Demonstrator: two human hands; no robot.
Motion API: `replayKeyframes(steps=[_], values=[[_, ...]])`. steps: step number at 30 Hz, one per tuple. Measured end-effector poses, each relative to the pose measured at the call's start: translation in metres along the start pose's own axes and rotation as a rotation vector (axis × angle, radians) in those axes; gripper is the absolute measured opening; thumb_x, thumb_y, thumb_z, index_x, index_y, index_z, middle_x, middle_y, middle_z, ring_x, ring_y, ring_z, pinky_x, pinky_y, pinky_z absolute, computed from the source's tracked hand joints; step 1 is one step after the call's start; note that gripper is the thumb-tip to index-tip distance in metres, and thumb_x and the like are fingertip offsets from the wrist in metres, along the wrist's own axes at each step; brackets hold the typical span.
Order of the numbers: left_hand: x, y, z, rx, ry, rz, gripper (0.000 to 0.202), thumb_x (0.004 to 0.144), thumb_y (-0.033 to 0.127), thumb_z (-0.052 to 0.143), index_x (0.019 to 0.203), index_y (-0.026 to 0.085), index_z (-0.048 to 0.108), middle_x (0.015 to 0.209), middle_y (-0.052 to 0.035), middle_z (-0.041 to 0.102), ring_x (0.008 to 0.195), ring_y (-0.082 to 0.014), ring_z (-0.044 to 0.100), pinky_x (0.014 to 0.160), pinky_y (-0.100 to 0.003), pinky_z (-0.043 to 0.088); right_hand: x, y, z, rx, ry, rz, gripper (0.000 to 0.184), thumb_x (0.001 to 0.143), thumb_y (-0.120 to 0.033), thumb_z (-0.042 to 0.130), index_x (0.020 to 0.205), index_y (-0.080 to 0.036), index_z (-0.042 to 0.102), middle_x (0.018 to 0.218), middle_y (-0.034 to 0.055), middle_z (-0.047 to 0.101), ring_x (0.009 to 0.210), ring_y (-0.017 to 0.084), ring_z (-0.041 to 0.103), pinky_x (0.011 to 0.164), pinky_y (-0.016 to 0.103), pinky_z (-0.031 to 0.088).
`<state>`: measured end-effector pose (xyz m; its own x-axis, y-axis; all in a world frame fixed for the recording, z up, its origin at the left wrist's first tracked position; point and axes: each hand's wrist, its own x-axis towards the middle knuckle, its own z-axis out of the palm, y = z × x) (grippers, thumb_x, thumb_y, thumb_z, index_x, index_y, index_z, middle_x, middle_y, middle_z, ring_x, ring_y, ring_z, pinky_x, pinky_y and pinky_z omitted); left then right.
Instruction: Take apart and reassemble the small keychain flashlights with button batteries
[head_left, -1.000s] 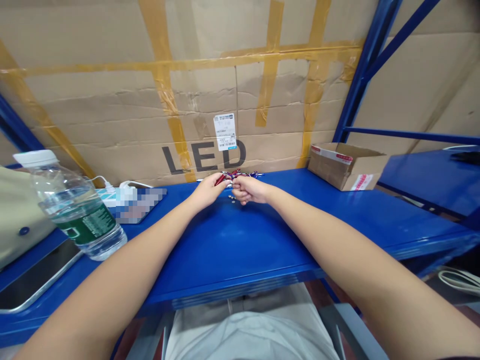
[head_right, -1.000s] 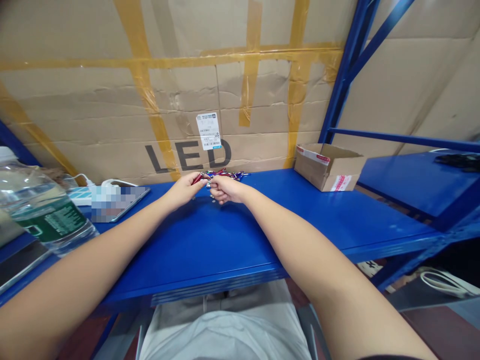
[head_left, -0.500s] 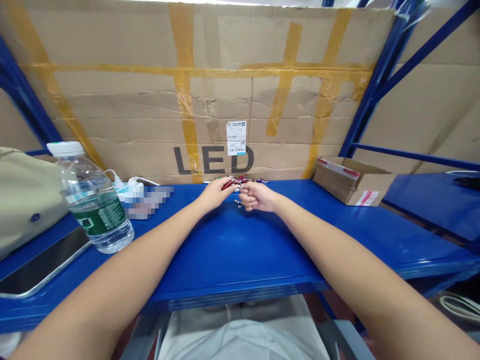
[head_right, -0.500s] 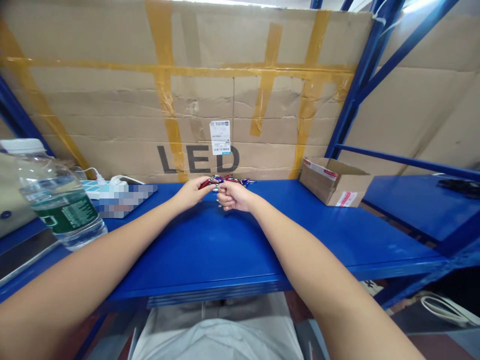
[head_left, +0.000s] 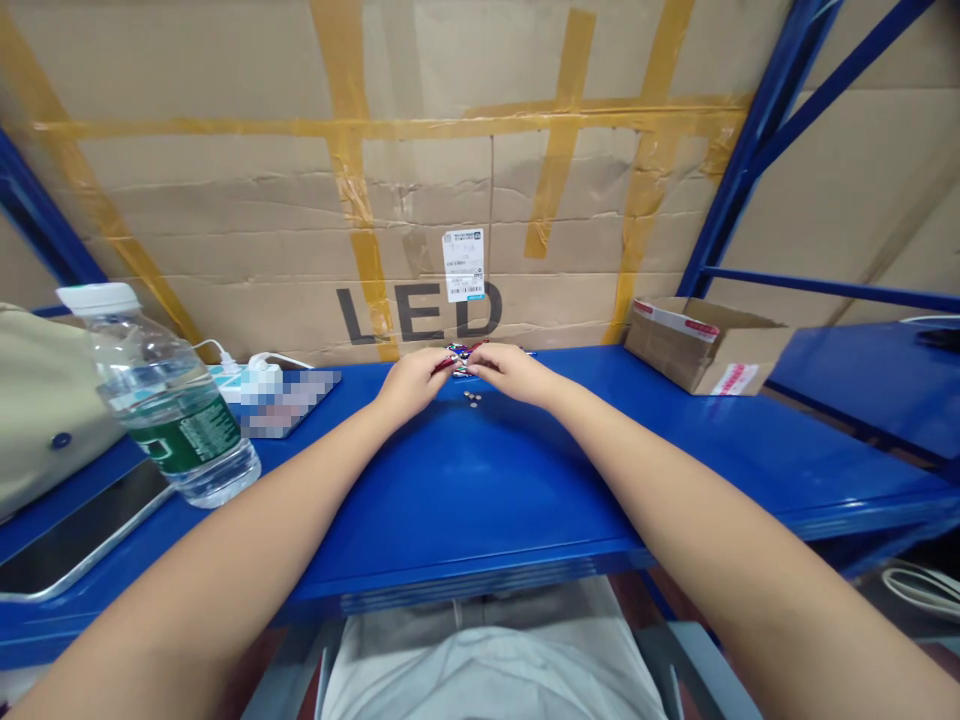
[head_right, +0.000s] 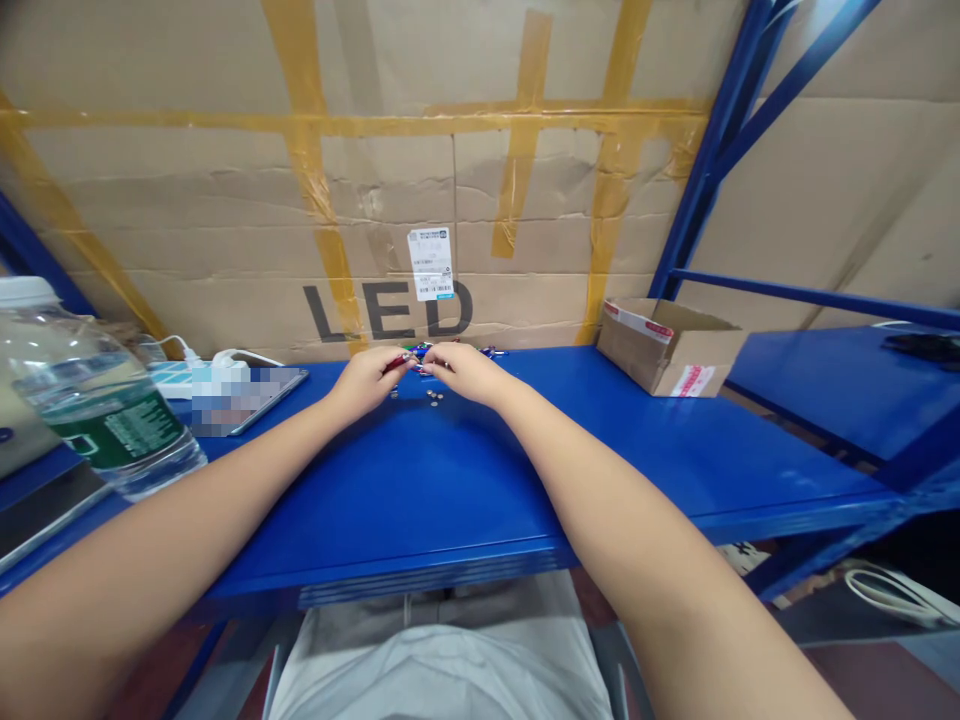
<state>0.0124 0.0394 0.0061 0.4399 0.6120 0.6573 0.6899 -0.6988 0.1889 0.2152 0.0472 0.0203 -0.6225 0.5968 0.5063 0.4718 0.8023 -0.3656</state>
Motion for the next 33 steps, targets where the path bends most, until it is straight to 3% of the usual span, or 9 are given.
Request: replayKeyframes(steps=[4, 7, 10, 17, 22, 33], values=[[0.001, 0.002, 0.001, -0.075, 0.013, -0.04, 0.017, 0.089, 0.027, 0.051, 0.086, 0.018, 0.065, 0.077, -0.0026, 0.066, 0.07, -0.0158, 0.057, 0.063, -0.025, 0.039, 0.002, 0.001, 0.002, -0.238, 0.013, 0.01, 0.015, 0.091, -0.021, 0.046, 0.081, -0.015, 0.057, 0.085, 0.007, 0.064, 0.076, 0.016, 0.054, 0.067, 0.026, 0.037], [0.002, 0.004, 0.002, -0.054, 0.03, -0.084, 0.019, 0.086, 0.029, 0.054, 0.072, 0.017, 0.059, 0.065, 0.0, 0.059, 0.062, -0.0139, 0.052, 0.057, -0.024, 0.035, 0.002, -0.001, 0.004, -0.304, 0.022, 0.029, 0.015, 0.091, -0.023, 0.046, 0.082, -0.016, 0.056, 0.086, 0.0073, 0.063, 0.075, 0.016, 0.054, 0.065, 0.026, 0.036], [0.001, 0.004, 0.001, -0.013, 0.034, -0.091, 0.025, 0.086, 0.031, 0.054, 0.064, 0.017, 0.053, 0.061, 0.0008, 0.054, 0.058, -0.0131, 0.047, 0.054, -0.025, 0.03, 0.002, -0.003, 0.004, -0.314, 0.02, 0.035, 0.015, 0.091, -0.023, 0.046, 0.082, -0.016, 0.056, 0.085, 0.0069, 0.063, 0.075, 0.016, 0.053, 0.064, 0.026, 0.035], [-0.003, 0.004, -0.001, -0.005, 0.018, -0.088, 0.015, 0.084, 0.03, 0.053, 0.074, 0.018, 0.055, 0.065, 0.0001, 0.056, 0.06, -0.0138, 0.048, 0.056, -0.025, 0.032, 0.001, -0.005, 0.002, -0.307, 0.008, 0.021, 0.014, 0.091, -0.022, 0.045, 0.082, -0.016, 0.055, 0.087, 0.0067, 0.062, 0.076, 0.016, 0.052, 0.066, 0.026, 0.034], [-0.001, 0.005, -0.003, -0.041, 0.03, -0.075, 0.024, 0.087, 0.035, 0.051, 0.069, 0.018, 0.049, 0.061, 0.0015, 0.051, 0.056, -0.0126, 0.044, 0.054, -0.024, 0.031, 0.003, -0.005, -0.001, -0.301, 0.0, 0.007, 0.016, 0.092, -0.025, 0.045, 0.082, -0.016, 0.054, 0.086, 0.007, 0.061, 0.075, 0.016, 0.051, 0.064, 0.026, 0.032], [0.001, 0.011, -0.001, -0.208, 0.018, -0.2, 0.026, 0.085, 0.037, 0.051, 0.067, 0.018, 0.048, 0.058, 0.0035, 0.043, 0.055, -0.0116, 0.041, 0.052, -0.024, 0.033, 0.003, -0.01, -0.007, -0.309, -0.089, -0.028, 0.019, 0.093, -0.024, 0.043, 0.081, -0.016, 0.056, 0.087, 0.0088, 0.063, 0.073, 0.016, 0.052, 0.063, 0.026, 0.03]])
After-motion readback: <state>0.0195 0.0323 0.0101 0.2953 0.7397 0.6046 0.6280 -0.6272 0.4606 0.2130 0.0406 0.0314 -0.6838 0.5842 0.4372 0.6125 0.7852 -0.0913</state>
